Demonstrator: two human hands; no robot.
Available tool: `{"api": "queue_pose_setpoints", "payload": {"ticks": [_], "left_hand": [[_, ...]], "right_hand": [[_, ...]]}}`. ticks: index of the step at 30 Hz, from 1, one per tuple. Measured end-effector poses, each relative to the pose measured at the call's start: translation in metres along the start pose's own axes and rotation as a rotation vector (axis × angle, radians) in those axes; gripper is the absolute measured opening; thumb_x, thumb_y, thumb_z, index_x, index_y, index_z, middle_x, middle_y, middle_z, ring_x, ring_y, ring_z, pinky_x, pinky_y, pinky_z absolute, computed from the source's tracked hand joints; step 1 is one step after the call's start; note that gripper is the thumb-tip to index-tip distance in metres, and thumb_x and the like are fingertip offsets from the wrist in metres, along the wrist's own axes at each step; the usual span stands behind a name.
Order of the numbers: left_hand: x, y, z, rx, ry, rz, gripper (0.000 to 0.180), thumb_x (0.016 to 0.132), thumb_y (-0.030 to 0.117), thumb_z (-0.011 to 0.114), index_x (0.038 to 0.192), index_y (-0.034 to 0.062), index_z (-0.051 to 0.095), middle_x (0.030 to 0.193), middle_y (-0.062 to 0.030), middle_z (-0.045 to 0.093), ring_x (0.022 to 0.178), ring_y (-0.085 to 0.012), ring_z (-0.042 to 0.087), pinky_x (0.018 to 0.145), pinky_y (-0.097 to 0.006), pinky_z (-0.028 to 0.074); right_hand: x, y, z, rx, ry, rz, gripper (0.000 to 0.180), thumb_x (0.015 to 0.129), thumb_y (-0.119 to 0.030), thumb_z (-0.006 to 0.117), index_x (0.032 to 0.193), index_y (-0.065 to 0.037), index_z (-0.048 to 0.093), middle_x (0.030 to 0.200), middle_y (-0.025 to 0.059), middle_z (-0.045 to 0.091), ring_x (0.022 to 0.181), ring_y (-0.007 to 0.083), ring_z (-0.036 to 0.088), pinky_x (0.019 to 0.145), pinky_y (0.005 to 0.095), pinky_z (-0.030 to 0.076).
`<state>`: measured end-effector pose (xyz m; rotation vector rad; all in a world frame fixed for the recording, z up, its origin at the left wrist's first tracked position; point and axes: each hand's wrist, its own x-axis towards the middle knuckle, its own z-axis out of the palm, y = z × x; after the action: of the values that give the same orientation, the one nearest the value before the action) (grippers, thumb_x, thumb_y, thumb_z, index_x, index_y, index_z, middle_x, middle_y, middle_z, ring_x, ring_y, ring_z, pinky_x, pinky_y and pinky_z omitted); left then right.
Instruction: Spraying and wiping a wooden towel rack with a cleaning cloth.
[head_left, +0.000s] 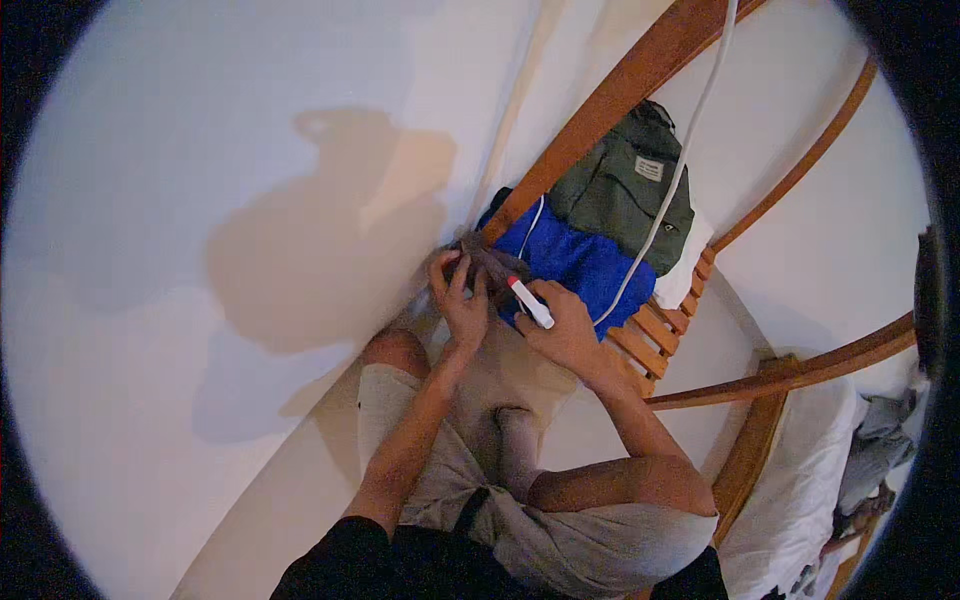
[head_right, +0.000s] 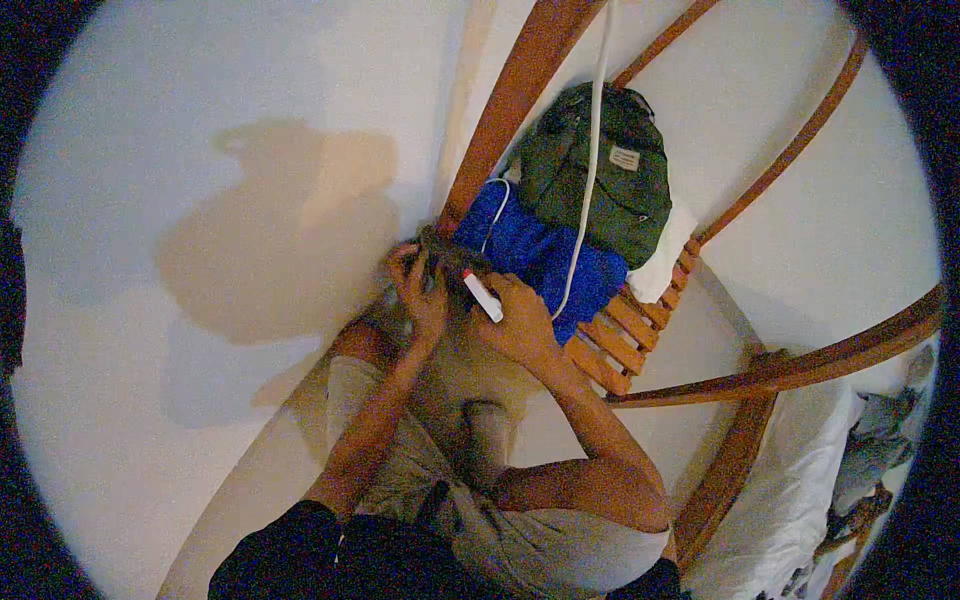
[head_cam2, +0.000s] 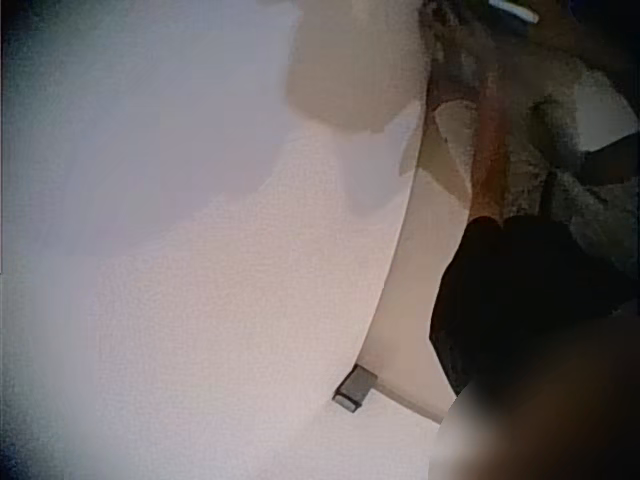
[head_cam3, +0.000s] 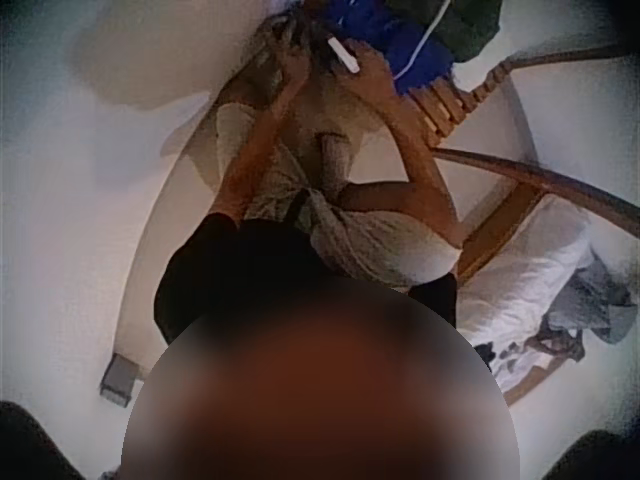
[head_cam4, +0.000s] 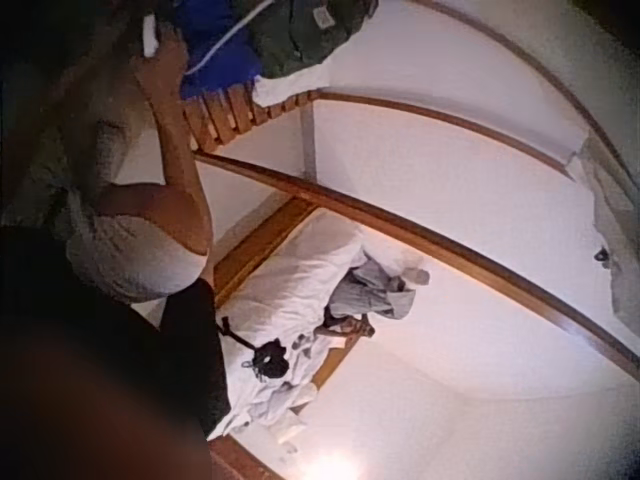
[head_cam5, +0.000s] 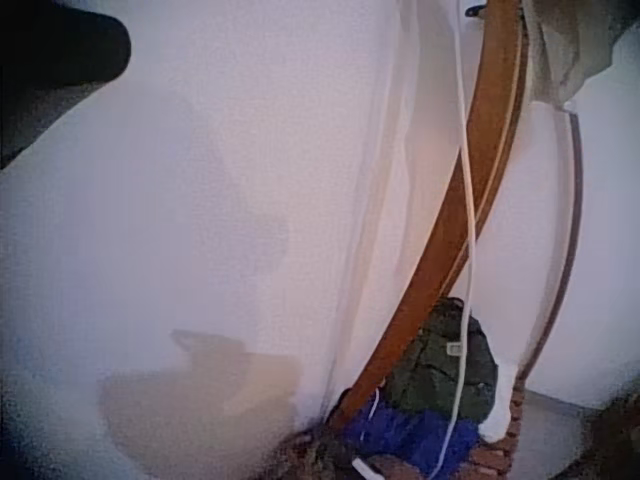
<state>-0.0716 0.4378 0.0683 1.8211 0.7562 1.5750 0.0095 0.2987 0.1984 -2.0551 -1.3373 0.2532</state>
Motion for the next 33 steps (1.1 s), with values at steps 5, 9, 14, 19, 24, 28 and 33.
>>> {"api": "queue_pose_setpoints", "payload": {"ticks": [5,9,14,19,24,28,33], "left_hand": [[-0.014,-0.013,0.014,-0.031,0.029,-0.208,0.038,0.074,-0.004,0.066,0.111,0.0007,0.060,0.117,-0.0209,0.054,0.114,-0.0389,0.050,0.100,-0.047,0.040],[-0.053,-0.071,0.010,-0.016,0.062,-0.343,0.037,0.074,-0.003,0.064,0.110,0.0001,0.059,0.114,-0.0220,0.054,0.111,-0.0416,0.050,0.100,-0.049,0.039],[-0.053,-0.072,0.011,0.014,0.045,-0.407,0.036,0.078,0.000,0.060,0.113,-0.0033,0.050,0.109,-0.0247,0.049,0.108,-0.0450,0.046,0.100,-0.050,0.035],[-0.022,-0.003,0.005,0.011,-0.107,-0.112,0.032,0.080,-0.002,0.057,0.110,-0.0033,0.047,0.109,-0.0257,0.046,0.107,-0.0446,0.045,0.097,-0.050,0.036],[-0.025,-0.020,0.012,0.077,-0.195,-0.146,0.033,0.077,-0.004,0.058,0.108,-0.0031,0.047,0.107,-0.0253,0.046,0.105,-0.0442,0.045,0.096,-0.051,0.036],[-0.060,-0.079,0.006,0.233,-0.069,-0.279,0.034,0.074,-0.005,0.059,0.104,-0.0024,0.045,0.105,-0.0246,0.045,0.104,-0.0445,0.046,0.094,-0.051,0.037],[-0.062,-0.074,0.013,0.182,-0.008,-0.333,0.033,0.073,-0.005,0.059,0.103,-0.0019,0.046,0.104,-0.0233,0.046,0.103,-0.0443,0.046,0.093,-0.051,0.037]], "right_hand": [[-0.005,0.004,-0.005,0.019,0.002,-0.013,0.032,0.075,-0.014,0.072,0.104,-0.002,0.065,0.092,0.0198,0.064,0.086,0.0394,0.064,0.076,0.0443,0.051],[0.002,-0.007,0.003,0.020,-0.021,-0.039,0.034,0.076,-0.016,0.073,0.106,-0.002,0.065,0.093,0.0193,0.064,0.087,0.0397,0.063,0.077,0.0441,0.050],[0.001,-0.015,0.011,0.021,-0.051,-0.036,0.034,0.076,-0.017,0.073,0.106,-0.002,0.065,0.095,0.0189,0.065,0.088,0.0401,0.063,0.078,0.0433,0.051],[0.003,0.002,-0.002,0.007,-0.070,0.033,0.037,0.078,-0.023,0.072,0.109,-0.004,0.065,0.102,0.0198,0.066,0.091,0.0416,0.064,0.082,0.0471,0.052],[0.001,-0.001,-0.005,0.045,-0.022,0.054,0.034,0.077,-0.019,0.072,0.107,-0.003,0.066,0.100,0.0211,0.067,0.091,0.0426,0.064,0.082,0.0468,0.052],[0.002,-0.014,0.009,0.040,-0.014,-0.019,0.030,0.077,-0.012,0.074,0.103,-0.002,0.065,0.095,0.0199,0.066,0.087,0.0361,0.066,0.077,0.0416,0.051],[0.000,-0.021,0.006,0.120,-0.056,-0.007,0.030,0.078,-0.013,0.074,0.104,-0.001,0.065,0.095,0.0196,0.067,0.085,0.0339,0.067,0.077,0.0406,0.052]]}}
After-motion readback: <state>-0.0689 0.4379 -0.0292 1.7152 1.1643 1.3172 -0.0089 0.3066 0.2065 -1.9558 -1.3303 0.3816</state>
